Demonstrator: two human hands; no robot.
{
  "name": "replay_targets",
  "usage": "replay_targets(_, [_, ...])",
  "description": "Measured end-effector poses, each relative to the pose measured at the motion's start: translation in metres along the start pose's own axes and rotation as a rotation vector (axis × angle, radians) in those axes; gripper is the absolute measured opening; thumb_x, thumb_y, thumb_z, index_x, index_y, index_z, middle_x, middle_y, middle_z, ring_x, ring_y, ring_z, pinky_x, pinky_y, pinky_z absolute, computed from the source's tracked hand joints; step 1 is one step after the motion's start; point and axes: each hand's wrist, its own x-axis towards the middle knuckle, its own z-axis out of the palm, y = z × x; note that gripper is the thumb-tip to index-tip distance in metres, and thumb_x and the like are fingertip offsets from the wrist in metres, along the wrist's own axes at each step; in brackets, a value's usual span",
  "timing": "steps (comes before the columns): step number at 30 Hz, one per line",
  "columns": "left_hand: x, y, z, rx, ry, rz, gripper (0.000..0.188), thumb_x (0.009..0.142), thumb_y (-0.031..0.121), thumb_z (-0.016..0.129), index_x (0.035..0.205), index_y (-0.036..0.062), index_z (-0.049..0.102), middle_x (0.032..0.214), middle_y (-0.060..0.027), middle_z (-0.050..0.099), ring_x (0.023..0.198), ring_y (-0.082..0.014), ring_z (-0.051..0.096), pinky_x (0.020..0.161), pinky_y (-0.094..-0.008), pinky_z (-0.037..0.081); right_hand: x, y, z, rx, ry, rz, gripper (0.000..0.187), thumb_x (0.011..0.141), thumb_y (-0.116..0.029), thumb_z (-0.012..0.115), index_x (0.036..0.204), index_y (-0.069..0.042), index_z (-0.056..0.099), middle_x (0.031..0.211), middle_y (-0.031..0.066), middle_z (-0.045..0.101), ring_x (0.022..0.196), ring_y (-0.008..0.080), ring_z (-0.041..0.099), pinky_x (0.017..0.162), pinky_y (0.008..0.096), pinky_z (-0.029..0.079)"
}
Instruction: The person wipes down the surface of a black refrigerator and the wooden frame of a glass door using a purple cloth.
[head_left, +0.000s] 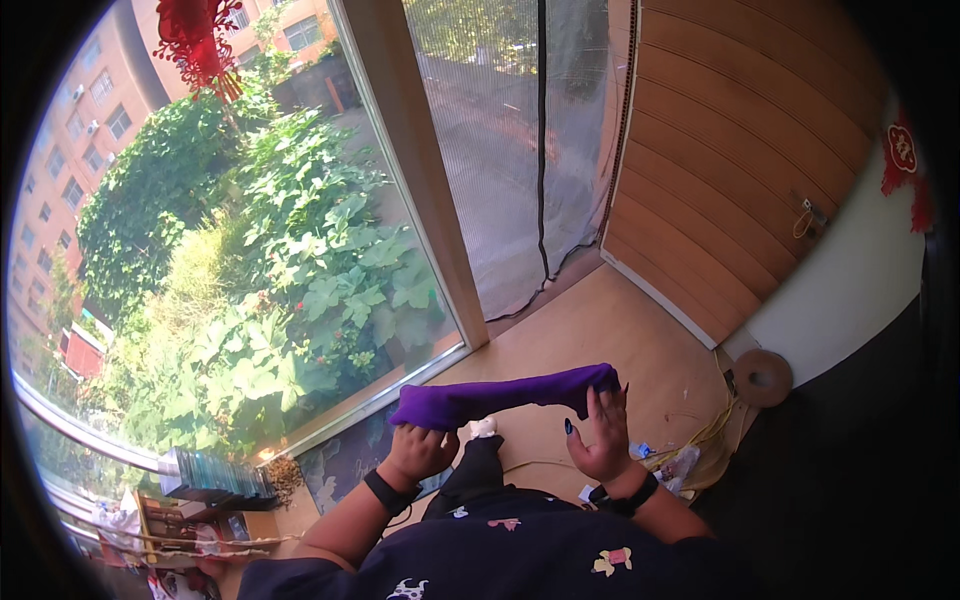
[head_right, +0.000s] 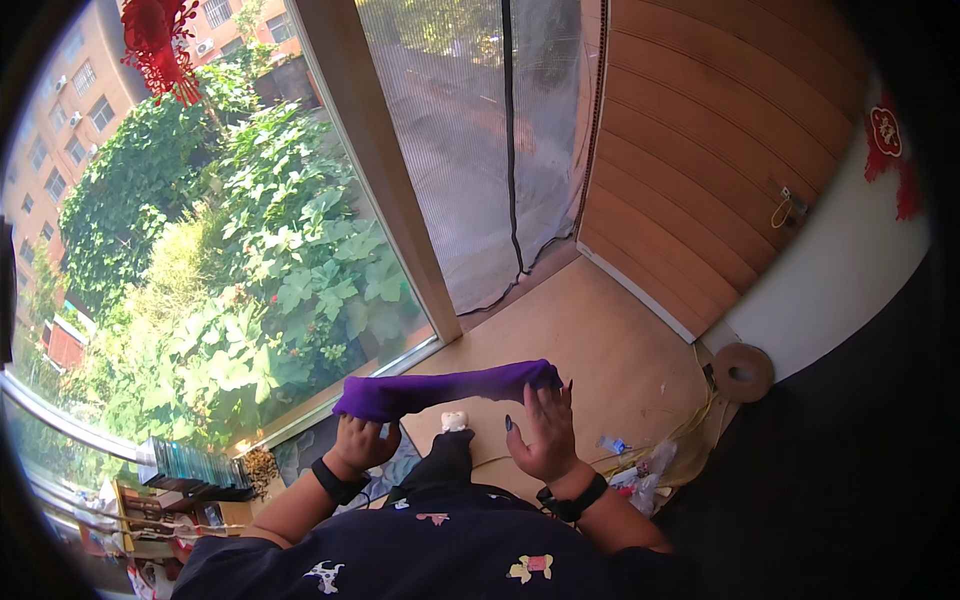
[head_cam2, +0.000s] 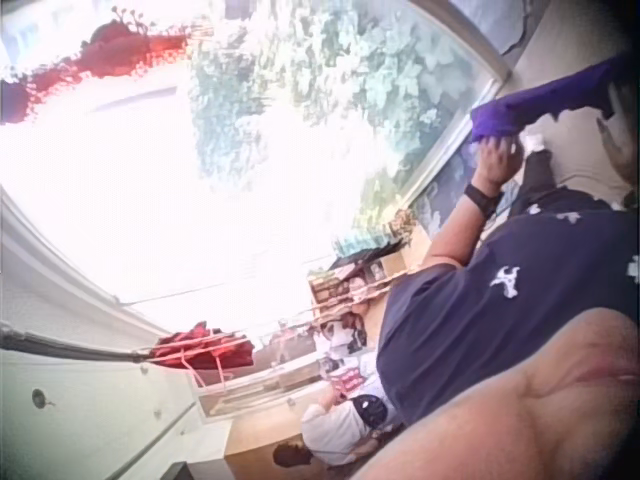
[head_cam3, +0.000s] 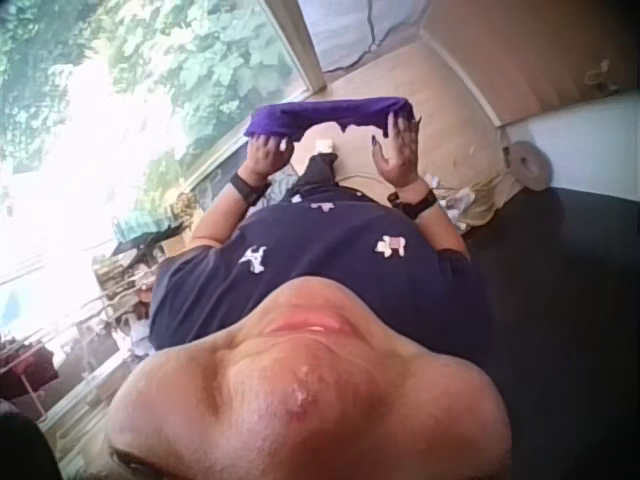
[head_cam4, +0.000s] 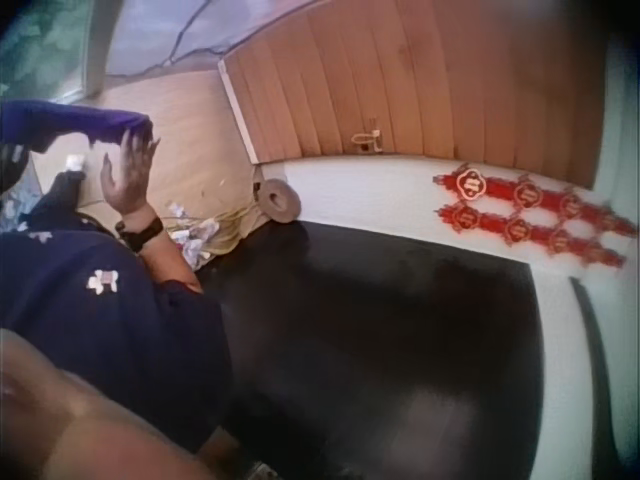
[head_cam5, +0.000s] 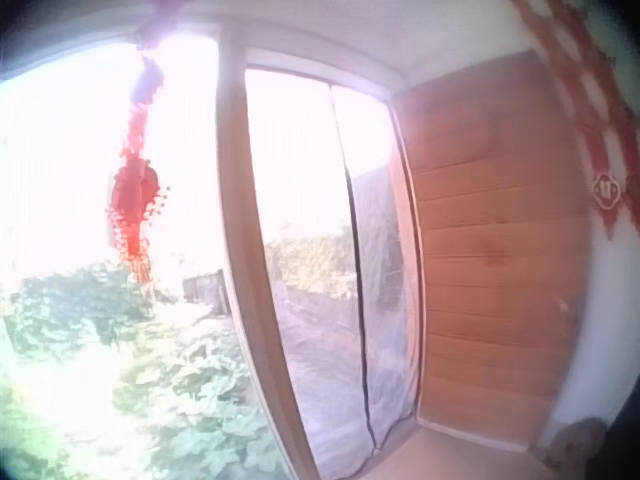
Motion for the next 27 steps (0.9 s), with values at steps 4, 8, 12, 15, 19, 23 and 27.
replay_targets(4, [0.043, -0.047, 0.027, -0.072, 0.068, 0.030, 0.043, 0.062, 0.007, 0.063, 0.103, 0.0004, 0.053, 0.109, -0.0190, 0.049, 0.105, -0.0366, 0.045, 0.090, -0.0442, 0.033, 0.035, 0.018, 0.010, -0.087, 0.055, -0.038, 0.064, 0.068, -0.012, 0.057, 0.122, 0.011, 0.033, 0.127, 0.0299, 0.031, 0.121, 0.0407, 0.029, 0.102, 0.0484, 0.014])
replay_targets(8, [0.079, -0.093, 0.048, -0.045, 0.126, 0.049, 0.042, 0.063, 0.008, 0.063, 0.103, -0.0001, 0.053, 0.108, -0.0191, 0.049, 0.103, -0.0366, 0.046, 0.090, -0.0438, 0.034, 0.084, 0.032, 0.027, -0.084, 0.127, -0.029, 0.060, 0.068, -0.013, 0.057, 0.120, 0.009, 0.038, 0.127, 0.0256, 0.034, 0.122, 0.0372, 0.028, 0.102, 0.0474, 0.012])
replay_targets(12, [0.101, -0.136, 0.065, -0.050, 0.125, -0.051, 0.031, 0.066, 0.009, 0.058, 0.095, 0.0002, 0.055, 0.098, -0.0180, 0.053, 0.093, -0.0354, 0.051, 0.080, -0.0415, 0.039, 0.136, 0.040, 0.036, -0.168, 0.137, -0.170, 0.059, 0.069, -0.014, 0.057, 0.121, 0.008, 0.039, 0.131, 0.0223, 0.032, 0.126, 0.0332, 0.023, 0.104, 0.0437, 0.009])
replay_targets(15, [0.119, -0.157, 0.070, -0.026, 0.100, -0.089, 0.023, 0.069, 0.008, 0.054, 0.090, 0.0011, 0.056, 0.088, -0.0173, 0.056, 0.082, -0.0344, 0.053, 0.073, -0.0408, 0.042, 0.154, 0.046, 0.053, -0.127, 0.145, -0.201, 0.058, 0.068, -0.014, 0.057, 0.120, 0.007, 0.040, 0.131, 0.0220, 0.032, 0.127, 0.0329, 0.023, 0.105, 0.0423, 0.007])
replay_targets(19, [0.127, -0.176, 0.082, 0.027, 0.096, -0.116, 0.027, 0.067, 0.009, 0.056, 0.093, 0.0010, 0.055, 0.092, -0.0168, 0.055, 0.085, -0.0343, 0.052, 0.075, -0.0410, 0.041, 0.163, 0.060, 0.064, -0.071, 0.116, -0.170, 0.059, 0.068, -0.014, 0.056, 0.120, 0.008, 0.039, 0.130, 0.0227, 0.033, 0.126, 0.0340, 0.023, 0.104, 0.0429, 0.008])
replay_targets(23, [0.161, -0.178, 0.076, 0.093, 0.230, -0.089, 0.037, 0.063, 0.013, 0.063, 0.097, 0.0017, 0.055, 0.104, -0.0159, 0.052, 0.099, -0.0341, 0.048, 0.084, -0.0428, 0.037, 0.189, 0.086, 0.076, -0.004, 0.098, -0.175, 0.061, 0.066, -0.013, 0.057, 0.120, 0.010, 0.038, 0.130, 0.0247, 0.031, 0.125, 0.0359, 0.025, 0.104, 0.0446, 0.010])
replay_targets(27, [0.178, -0.221, 0.086, 0.240, 0.217, -0.121, 0.049, 0.064, 0.020, 0.066, 0.107, 0.0010, 0.051, 0.116, -0.0205, 0.044, 0.110, -0.0378, 0.040, 0.093, -0.0449, 0.030, 0.228, 0.113, 0.093, 0.141, 0.093, -0.279, 0.065, 0.067, -0.017, 0.058, 0.121, 0.011, 0.034, 0.130, 0.0269, 0.029, 0.125, 0.0375, 0.024, 0.104, 0.0463, 0.008])
